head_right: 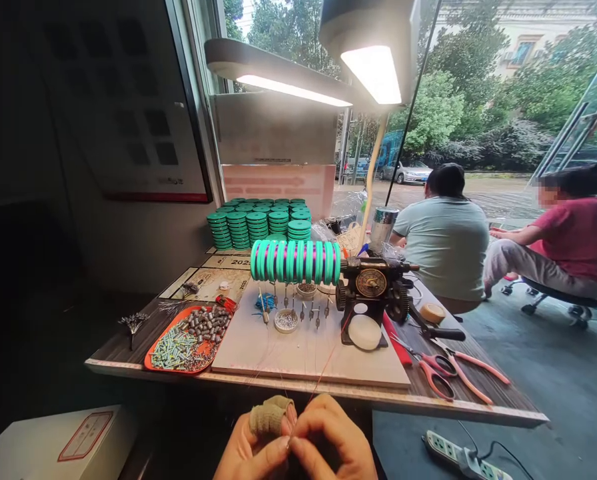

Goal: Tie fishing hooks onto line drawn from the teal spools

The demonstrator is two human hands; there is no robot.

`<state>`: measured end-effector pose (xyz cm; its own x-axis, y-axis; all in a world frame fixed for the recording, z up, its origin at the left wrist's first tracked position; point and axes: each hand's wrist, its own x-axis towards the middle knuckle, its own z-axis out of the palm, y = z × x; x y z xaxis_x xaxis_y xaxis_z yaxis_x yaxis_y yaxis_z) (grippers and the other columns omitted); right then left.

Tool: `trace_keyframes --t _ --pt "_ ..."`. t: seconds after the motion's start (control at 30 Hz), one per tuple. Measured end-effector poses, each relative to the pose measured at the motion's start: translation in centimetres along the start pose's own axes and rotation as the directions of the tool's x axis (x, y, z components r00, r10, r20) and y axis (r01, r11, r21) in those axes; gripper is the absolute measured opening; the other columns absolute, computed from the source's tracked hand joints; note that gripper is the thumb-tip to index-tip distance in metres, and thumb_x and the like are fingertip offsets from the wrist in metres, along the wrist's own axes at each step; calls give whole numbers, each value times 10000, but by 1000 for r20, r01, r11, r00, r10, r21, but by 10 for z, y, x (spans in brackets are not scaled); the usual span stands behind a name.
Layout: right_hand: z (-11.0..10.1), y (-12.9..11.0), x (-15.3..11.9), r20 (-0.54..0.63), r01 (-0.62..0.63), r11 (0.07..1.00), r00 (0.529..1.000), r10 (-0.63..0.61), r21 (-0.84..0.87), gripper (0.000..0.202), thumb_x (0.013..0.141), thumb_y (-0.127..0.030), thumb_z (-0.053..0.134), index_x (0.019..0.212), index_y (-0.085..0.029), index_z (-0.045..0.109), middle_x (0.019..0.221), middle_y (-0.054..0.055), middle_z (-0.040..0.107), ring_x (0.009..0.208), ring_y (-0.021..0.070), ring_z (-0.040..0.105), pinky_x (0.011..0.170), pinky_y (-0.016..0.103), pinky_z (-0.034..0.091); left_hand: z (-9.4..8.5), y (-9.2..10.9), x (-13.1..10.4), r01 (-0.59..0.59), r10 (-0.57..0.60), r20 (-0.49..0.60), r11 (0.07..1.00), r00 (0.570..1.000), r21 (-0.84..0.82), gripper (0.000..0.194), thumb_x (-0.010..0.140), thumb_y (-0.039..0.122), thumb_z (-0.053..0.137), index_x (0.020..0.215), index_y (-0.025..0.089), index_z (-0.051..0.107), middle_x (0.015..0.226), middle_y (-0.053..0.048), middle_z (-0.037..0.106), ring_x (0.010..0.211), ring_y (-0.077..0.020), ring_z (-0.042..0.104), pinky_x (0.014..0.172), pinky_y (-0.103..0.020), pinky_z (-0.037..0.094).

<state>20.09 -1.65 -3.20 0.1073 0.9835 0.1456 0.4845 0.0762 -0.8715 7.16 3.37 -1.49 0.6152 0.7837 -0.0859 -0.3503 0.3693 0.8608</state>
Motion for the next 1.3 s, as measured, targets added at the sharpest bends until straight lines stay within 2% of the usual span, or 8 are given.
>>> trace_keyframes --t 0.13,0.23,0.37,0.5,0.7,0.9,1.2,1.3 --pt "-29 -27 7 282 -233 973 934 220 10 705 681 -698 231 792 -44 469 844 -31 468 677 -253 339 640 -166 318 -2 -8 2 -9 9 13 1000 1000 -5 240 568 329 719 600 128 591 656 14 482 574 -19 439 534 -147 327" --pt "-45 -39 13 376 -162 981 907 189 -102 680 723 -653 176 814 -55 487 851 -41 458 664 -257 279 612 -164 242 -1 -9 0 -38 42 -62 997 997 72 259 549 345 729 598 132 591 681 2 514 635 -40 475 596 -154 371" --pt "-49 -36 19 368 318 891 910 -192 -323 413 811 -321 201 697 -98 530 760 -43 428 668 -177 120 603 -68 43 0 -2 -3 -58 88 -135 975 987 214 228 560 334 721 605 143 605 742 -21 551 725 -73 514 696 -179 413" --pt "-49 -35 26 300 642 622 764 -571 -448 195 733 -142 356 636 -93 518 665 -2 396 692 -81 68 688 49 -7 -4 3 -3 -88 104 -16 906 994 414 226 618 353 662 658 140 601 792 -47 543 751 -89 502 693 -187 416" --pt "-49 -44 32 256 619 300 647 -718 -726 252 775 -281 302 788 -88 463 675 18 365 760 -130 85 750 65 -9 3 6 -4 19 44 -105 845 994 534 230 581 336 625 643 124 561 824 -87 526 745 -121 490 635 -204 409" --pt "-48 -56 32 216 481 129 596 -773 -867 340 810 -293 98 868 -63 341 640 33 317 770 -150 107 774 88 2 10 13 -4 1 51 -66 786 997 618 124 587 237 598 618 129 547 736 -49 493 651 -84 443 589 -185 380" --pt "-45 -55 30 174 510 199 594 -786 -837 333 815 -315 142 875 -132 413 657 3 365 765 -164 142 791 50 45 7 16 -6 -19 81 -62 743 995 669 140 625 282 666 651 149 631 772 -52 572 759 -111 522 719 -175 423" --pt "-49 -41 22 184 575 434 724 -665 -693 215 784 -267 297 848 -214 495 712 -59 429 740 -175 156 738 -11 69 6 13 -4 -56 114 -74 842 991 536 212 585 330 699 615 140 610 719 -37 544 704 -98 508 663 -180 418"
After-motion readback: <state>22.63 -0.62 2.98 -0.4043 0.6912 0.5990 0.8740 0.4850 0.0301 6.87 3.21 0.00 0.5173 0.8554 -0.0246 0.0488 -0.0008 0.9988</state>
